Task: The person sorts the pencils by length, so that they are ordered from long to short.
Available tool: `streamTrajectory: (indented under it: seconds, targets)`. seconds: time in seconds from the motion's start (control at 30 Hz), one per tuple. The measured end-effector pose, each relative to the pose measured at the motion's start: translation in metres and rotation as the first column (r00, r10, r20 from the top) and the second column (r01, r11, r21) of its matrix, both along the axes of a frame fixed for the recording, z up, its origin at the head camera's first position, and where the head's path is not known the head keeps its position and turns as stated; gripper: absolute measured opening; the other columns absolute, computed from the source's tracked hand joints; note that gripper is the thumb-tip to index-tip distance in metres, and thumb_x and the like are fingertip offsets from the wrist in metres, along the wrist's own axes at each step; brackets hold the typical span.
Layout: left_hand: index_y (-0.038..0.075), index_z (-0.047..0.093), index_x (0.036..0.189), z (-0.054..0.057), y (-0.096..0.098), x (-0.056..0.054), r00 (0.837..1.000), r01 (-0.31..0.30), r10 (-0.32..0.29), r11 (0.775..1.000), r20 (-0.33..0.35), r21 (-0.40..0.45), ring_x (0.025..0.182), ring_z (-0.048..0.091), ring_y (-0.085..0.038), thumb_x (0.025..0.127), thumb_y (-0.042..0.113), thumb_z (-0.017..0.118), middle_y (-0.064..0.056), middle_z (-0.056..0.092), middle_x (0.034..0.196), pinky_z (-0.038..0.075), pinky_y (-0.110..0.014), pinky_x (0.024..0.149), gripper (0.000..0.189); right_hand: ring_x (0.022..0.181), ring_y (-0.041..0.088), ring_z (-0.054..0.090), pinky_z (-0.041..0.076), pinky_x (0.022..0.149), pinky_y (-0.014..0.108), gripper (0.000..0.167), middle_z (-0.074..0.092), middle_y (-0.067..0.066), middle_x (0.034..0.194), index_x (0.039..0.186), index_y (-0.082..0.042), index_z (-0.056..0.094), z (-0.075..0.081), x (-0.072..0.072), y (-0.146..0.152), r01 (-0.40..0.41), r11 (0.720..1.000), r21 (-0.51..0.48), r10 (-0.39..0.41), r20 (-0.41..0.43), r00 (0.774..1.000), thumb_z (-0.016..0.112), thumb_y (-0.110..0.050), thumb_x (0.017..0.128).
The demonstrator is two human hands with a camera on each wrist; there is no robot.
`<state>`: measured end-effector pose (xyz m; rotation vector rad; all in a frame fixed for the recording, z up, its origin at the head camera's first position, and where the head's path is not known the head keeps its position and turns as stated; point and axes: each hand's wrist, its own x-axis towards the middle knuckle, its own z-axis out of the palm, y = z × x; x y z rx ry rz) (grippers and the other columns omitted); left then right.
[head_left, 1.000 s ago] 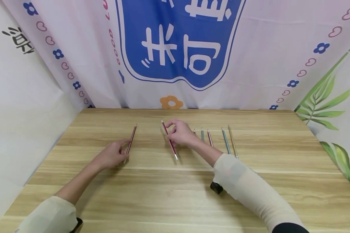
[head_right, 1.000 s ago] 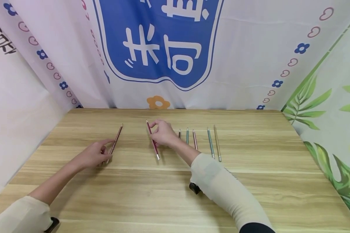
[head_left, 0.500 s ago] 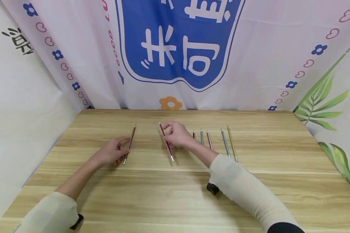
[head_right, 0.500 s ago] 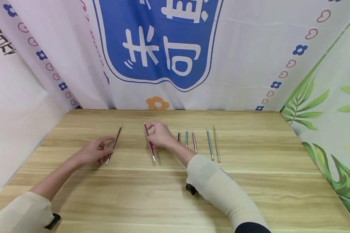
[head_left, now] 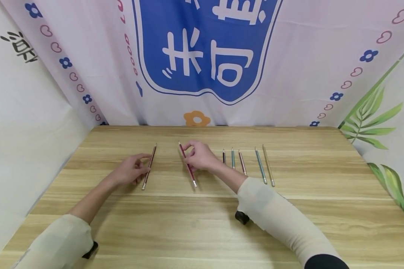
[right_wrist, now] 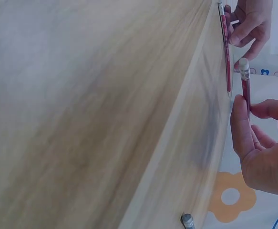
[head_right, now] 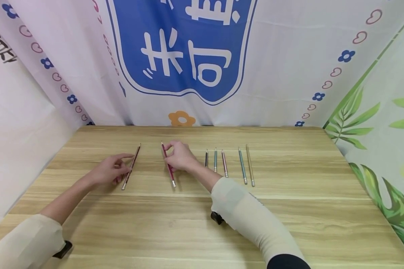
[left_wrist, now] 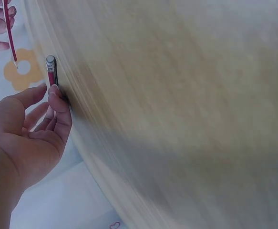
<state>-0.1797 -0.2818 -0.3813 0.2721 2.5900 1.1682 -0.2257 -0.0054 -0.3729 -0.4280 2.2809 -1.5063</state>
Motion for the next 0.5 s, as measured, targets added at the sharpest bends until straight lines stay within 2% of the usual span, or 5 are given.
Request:
streamTrajectory:
  seconds: [0.23,0.5]
  targets:
    - [-0.01,0.037,0.152,0.0,-0.001,-0.004,1.0,0.013,-0.013,1.0,-0.01,-0.001,0.059,0.058,-0.018,0.102,0.002,0.061,-0.014,0.061,0.086,0.056,-0.028,0.048,0.057,0.065,0.021,0.067,0.065,0.059,0.032,0.042,0.069,0.022,0.095,0.131,0.003,0.059,-0.002,0.001,-0.008,-0.009,1.0,-0.018,0.009,0.014,1.0,0.068,0.012,0.091]
    - [-0.008,0.04,0.152,-0.003,-0.003,-0.005,1.0,-0.017,0.017,1.0,0.026,0.012,0.06,0.057,-0.017,0.102,-0.002,0.06,-0.013,0.059,0.088,0.055,-0.026,0.048,0.055,0.066,0.02,0.068,0.066,0.06,0.034,0.04,0.071,0.02,0.093,0.131,0.001,0.061,-0.004,0.0,-0.016,-0.019,1.0,0.003,0.019,-0.002,1.0,0.069,0.009,0.093]
